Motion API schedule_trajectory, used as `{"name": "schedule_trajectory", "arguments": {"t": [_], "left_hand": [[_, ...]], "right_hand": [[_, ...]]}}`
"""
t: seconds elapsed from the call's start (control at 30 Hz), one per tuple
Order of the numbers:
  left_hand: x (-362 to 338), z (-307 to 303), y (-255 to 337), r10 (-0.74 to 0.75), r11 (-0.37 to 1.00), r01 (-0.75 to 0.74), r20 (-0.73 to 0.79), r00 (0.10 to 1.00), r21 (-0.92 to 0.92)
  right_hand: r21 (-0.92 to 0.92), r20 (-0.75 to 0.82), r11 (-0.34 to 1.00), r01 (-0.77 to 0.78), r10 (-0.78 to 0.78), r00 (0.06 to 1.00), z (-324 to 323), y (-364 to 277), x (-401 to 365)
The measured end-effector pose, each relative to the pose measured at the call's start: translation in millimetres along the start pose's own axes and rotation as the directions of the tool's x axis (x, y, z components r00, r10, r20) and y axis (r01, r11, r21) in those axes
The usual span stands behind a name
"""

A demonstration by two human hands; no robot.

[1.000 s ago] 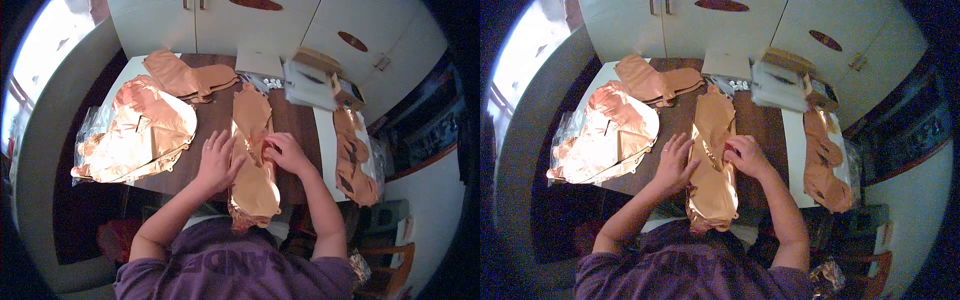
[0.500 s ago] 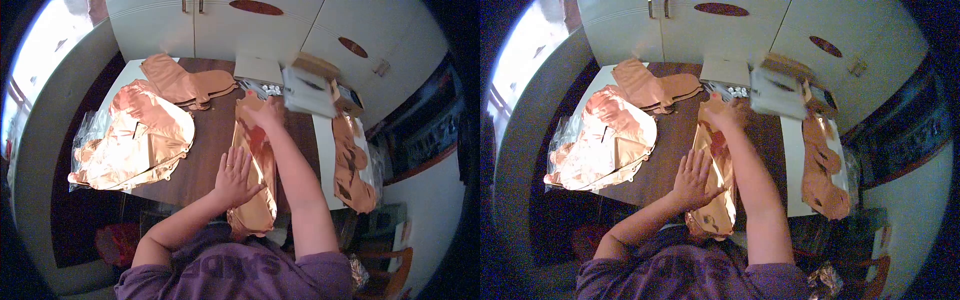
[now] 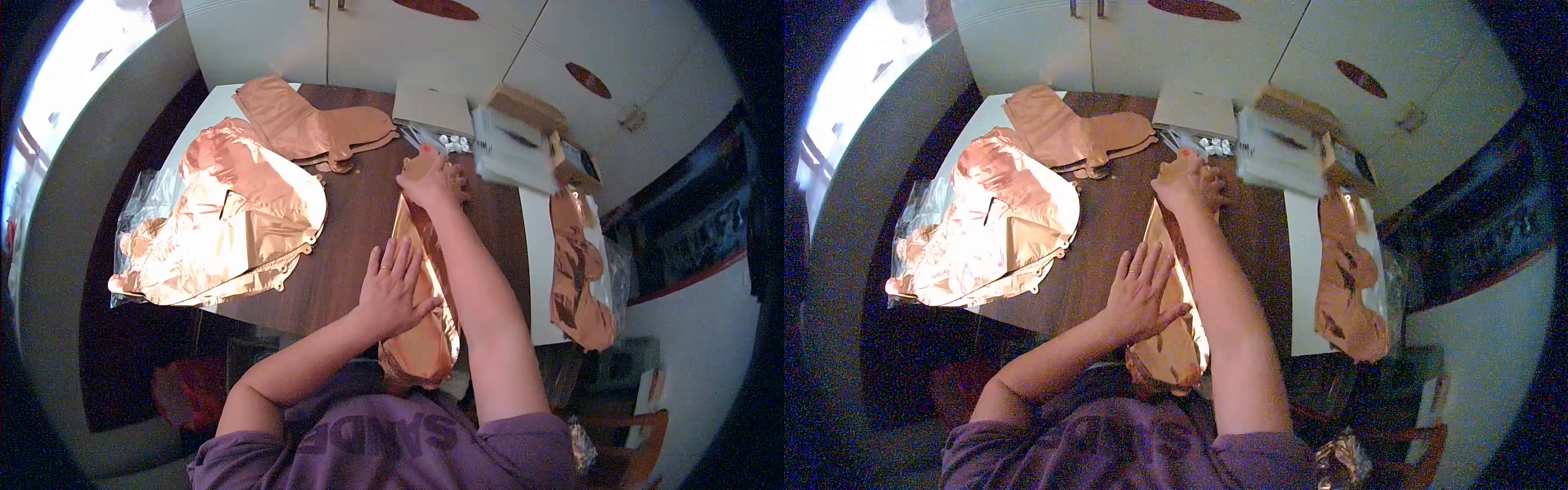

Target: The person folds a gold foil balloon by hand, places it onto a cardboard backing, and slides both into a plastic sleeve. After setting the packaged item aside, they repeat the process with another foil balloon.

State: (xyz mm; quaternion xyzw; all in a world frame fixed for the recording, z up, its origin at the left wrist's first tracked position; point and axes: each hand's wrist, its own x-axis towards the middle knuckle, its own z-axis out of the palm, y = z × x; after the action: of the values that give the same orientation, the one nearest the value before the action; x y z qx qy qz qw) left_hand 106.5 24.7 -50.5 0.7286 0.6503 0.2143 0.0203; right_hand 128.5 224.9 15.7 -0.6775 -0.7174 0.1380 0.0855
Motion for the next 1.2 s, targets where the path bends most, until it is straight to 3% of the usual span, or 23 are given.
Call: {"name": "schedule_trajectory", "arguments": {"t": [0.03,0.13,0.2,0.27,0.33,0.37,0.43,0.5,0.6,0.73,0.77,0.87,0.97,1.07,1.2], "left_hand": [[-1.2,0.8,-0.4,0.01,1.0,-0.01,-0.004,1.0,0.011],[-0.4,1.1,1.5,-0.004,0.999,0.004,0.013,1.0,0.042],[-0.3,-2.9,3.2,-0.02,0.997,0.014,0.067,0.998,0.082],[-1.8,-1.6,1.4,-0.005,0.988,-0.007,0.077,0.997,0.155],[-4.5,12.1,-7.1,0.053,0.964,-0.063,0.046,0.998,0.257],[-4.2,28.9,-12.9,0.078,0.975,-0.06,-0.075,0.994,0.213],[-4.5,17.5,-9.4,0.063,0.991,-0.055,-0.065,0.996,0.125],[0.8,8.8,-16.9,0.1,0.994,-0.092,-0.131,0.986,0.066],[16.1,-16.4,-27.4,0.118,0.989,-0.124,-0.075,0.99,-0.081],[22.0,-13.0,-42.5,0.218,0.971,-0.213,-0.043,0.975,0.105],[21.2,-9.8,-40.6,0.184,0.972,-0.178,-0.023,0.983,0.151],[21.1,-11.2,-39.8,0.212,0.972,-0.201,-0.084,0.974,0.124],[24.1,-7.4,-45.3,0.24,0.959,-0.221,-0.093,0.966,0.176],[37.6,-8.3,-51.2,0.232,0.965,-0.219,-0.079,0.969,0.143],[81.4,-2.1,-70.6,0.199,0.977,-0.189,-0.101,0.975,0.101]], "right_hand": [[0.016,-0.045,1.0,0.006,-0.005,0.999,4.4,3.8,-2.3],[-0.158,-0.303,0.928,0.337,-0.371,0.878,9.6,41.4,-13.6],[0.008,-0.389,0.816,0.578,-0.53,0.753,4.9,69.3,-51.6],[0.234,0.057,0.816,0.529,-0.554,0.83,-32.7,84.5,-115.3],[0.285,0.145,0.767,0.575,-0.627,0.765,-34.1,100.2,-172.6],[0.261,0.011,0.717,0.646,-0.672,0.741,-23.4,107.1,-190.5],[0.185,-0.244,0.617,0.765,-0.725,0.644,-1.2,119.4,-217.5],[0.11,-0.236,0.634,0.766,-0.732,0.64,3.2,127.3,-226.3],[0.084,-0.199,0.624,0.777,-0.754,0.627,6.8,138.4,-232.2],[0.073,-0.092,0.611,0.788,-0.782,0.616,-5.1,134.5,-227.8],[0.061,-0.076,0.611,0.789,-0.786,0.614,-8.9,129.8,-225.4],[0.044,-0.093,0.552,0.833,-0.828,0.554,-4.8,106.4,-224.0],[-0.043,0.07,0.608,0.793,-0.79,0.61,7.5,94.9,-239.6],[-0.184,-0.035,0.553,0.812,-0.83,0.557,23.3,105.0,-250.7],[-0.185,-0.01,0.567,0.803,-0.818,0.575,25.4,106.7,-254.0]]}}
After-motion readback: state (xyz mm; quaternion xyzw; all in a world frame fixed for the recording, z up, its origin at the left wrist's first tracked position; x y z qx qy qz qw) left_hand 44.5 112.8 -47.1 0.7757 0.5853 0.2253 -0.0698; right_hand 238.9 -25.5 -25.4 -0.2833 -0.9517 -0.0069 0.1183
